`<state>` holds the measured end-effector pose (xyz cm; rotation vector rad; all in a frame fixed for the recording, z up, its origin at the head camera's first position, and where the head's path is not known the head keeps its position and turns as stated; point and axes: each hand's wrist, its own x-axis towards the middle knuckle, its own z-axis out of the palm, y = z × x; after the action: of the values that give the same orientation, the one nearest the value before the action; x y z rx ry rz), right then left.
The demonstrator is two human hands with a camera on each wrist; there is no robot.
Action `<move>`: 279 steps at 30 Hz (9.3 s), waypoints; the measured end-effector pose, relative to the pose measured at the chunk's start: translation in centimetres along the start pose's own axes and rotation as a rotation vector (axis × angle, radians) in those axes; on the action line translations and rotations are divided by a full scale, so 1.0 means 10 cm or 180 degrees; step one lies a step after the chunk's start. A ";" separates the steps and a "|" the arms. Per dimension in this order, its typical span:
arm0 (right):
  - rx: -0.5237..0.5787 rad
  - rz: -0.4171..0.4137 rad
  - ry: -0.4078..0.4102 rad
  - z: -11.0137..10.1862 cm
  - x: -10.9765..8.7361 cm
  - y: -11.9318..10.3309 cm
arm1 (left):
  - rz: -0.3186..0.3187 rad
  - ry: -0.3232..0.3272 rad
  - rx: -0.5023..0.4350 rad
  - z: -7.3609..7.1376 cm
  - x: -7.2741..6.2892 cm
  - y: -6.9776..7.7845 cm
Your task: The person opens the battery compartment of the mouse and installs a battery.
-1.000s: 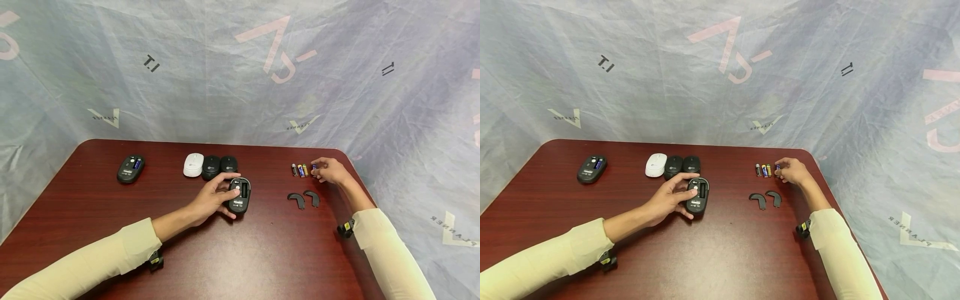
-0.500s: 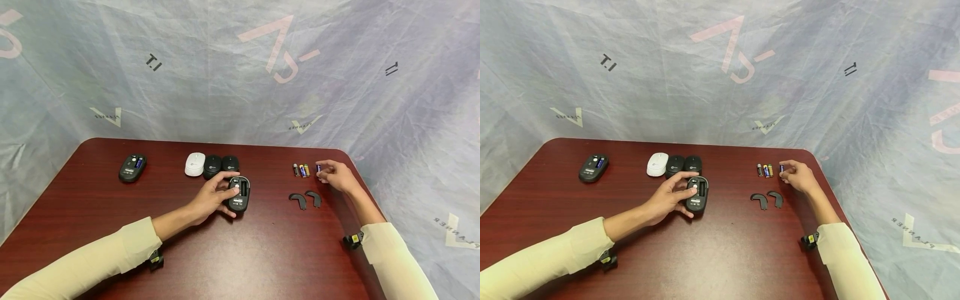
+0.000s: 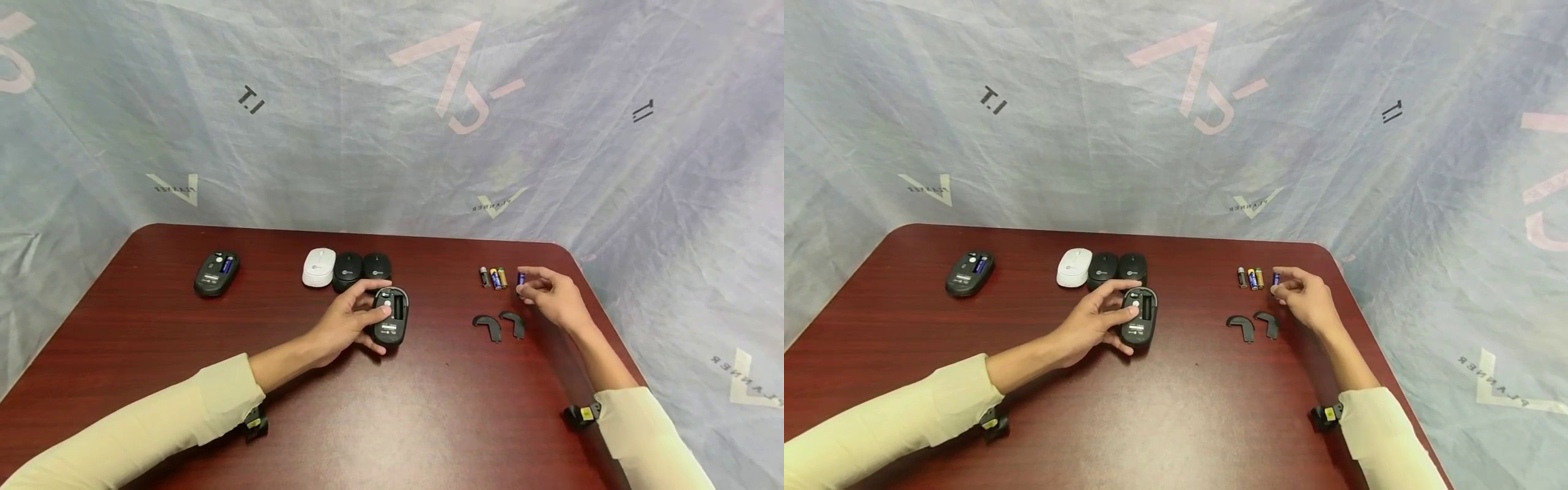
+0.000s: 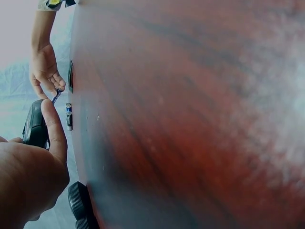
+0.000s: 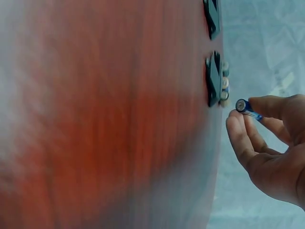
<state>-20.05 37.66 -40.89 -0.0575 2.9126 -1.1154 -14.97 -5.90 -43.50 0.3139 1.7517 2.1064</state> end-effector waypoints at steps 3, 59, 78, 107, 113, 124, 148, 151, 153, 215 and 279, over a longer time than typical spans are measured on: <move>0.0045 -0.0053 0.0045 0.04 -0.06 -0.08 | 0.0000 0.0004 0.0001 0.00 0.00 0.00; 0.1353 -0.0821 -0.0705 1.03 -0.17 -1.39 | -0.0060 0.0103 0.0007 0.03 0.02 0.01; 0.0904 -0.1096 -0.0403 1.21 -0.20 -1.57 | -0.0108 0.0130 -0.0044 0.06 0.02 0.01; 0.1522 -0.0598 -0.0796 1.19 -0.27 -1.56 | -0.0082 0.0287 0.0091 0.09 0.01 0.10; 0.2014 -0.0388 -0.1109 1.22 -0.27 -1.57 | -0.0032 0.0299 0.0154 0.11 0.02 0.11; 0.2154 -0.0269 -0.1096 1.23 -0.27 -1.62 | 0.0083 0.0290 0.0296 0.14 0.00 0.12; 0.1600 -0.0584 -0.0727 1.31 -0.33 -1.69 | 0.0161 0.0263 0.0347 0.11 -0.04 0.14; 0.1660 -0.0562 -0.0713 1.31 -0.32 -1.68 | 0.0163 0.0204 0.0327 0.07 -0.05 0.14; 0.1700 -0.0524 -0.0696 1.31 -0.32 -1.67 | 0.0133 0.0138 0.0313 0.04 -0.05 0.13; 0.2138 0.0117 -0.2014 2.16 -0.36 -2.35 | -0.0477 0.1398 0.1748 -0.95 -0.74 0.19; 0.1874 0.0084 -0.1891 3.10 0.30 -3.32 | -0.0621 0.1579 0.1794 -1.84 -0.68 0.34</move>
<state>-21.12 -7.83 -41.84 -0.2796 1.9959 -1.5697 -16.79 -25.71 -43.35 -0.2554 2.5331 1.6028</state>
